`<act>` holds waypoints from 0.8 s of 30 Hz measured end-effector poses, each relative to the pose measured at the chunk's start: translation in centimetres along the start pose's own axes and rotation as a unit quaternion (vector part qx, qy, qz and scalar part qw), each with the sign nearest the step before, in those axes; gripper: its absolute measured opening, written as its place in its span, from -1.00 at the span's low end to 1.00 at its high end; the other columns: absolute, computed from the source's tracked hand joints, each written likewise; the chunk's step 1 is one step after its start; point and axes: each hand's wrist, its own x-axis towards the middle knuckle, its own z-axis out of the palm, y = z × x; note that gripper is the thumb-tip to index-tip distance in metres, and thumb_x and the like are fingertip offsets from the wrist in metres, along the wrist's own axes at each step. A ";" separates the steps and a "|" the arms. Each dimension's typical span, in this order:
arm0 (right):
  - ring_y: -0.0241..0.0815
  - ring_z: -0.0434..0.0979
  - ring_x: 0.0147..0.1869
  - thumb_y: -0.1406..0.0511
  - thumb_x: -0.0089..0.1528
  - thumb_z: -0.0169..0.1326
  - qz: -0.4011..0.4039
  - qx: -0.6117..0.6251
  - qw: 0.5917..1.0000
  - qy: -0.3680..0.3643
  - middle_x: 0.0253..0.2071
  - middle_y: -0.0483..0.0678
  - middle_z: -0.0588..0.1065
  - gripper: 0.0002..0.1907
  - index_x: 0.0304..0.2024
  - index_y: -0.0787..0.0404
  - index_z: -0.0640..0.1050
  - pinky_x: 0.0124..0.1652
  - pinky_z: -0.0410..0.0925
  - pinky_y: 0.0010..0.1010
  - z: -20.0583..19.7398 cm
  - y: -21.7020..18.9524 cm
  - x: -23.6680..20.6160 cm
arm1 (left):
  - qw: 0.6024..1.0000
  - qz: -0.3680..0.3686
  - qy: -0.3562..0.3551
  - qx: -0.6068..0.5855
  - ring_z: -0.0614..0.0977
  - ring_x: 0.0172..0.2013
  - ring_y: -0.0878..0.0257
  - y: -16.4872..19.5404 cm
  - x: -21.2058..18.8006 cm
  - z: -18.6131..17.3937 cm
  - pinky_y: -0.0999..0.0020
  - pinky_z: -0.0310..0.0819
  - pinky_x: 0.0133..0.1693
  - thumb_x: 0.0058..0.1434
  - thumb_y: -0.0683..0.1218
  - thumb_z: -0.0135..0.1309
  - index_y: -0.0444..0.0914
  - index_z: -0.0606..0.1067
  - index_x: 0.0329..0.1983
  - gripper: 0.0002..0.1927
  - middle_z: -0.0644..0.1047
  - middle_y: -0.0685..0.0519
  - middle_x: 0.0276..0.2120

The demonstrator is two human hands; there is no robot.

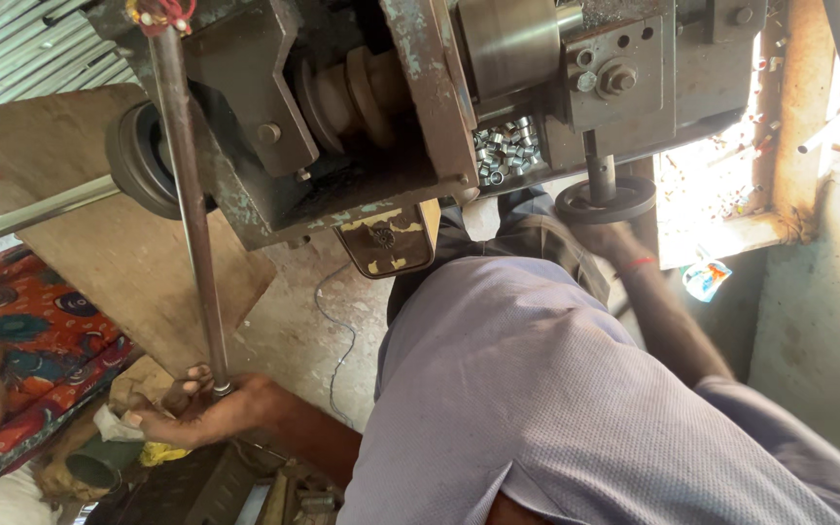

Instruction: The person operates a metalworking machine by pulling a lever with their left hand and turning a handwheel with their right hand to process small metal nuts.

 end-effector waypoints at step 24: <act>-0.34 0.35 -0.47 -0.15 0.45 -0.25 0.100 0.494 0.810 0.300 -0.50 -0.08 0.48 -0.25 -0.38 0.32 0.58 -0.46 0.25 -0.48 3.0 2.2 -3.3 | 0.977 0.152 -0.115 0.093 0.46 -0.39 0.39 -1.1 0.8 -1.8 0.52 0.37 -0.40 0.44 0.26 -0.16 -0.27 0.44 0.18 -0.43 0.53 -0.03 0.07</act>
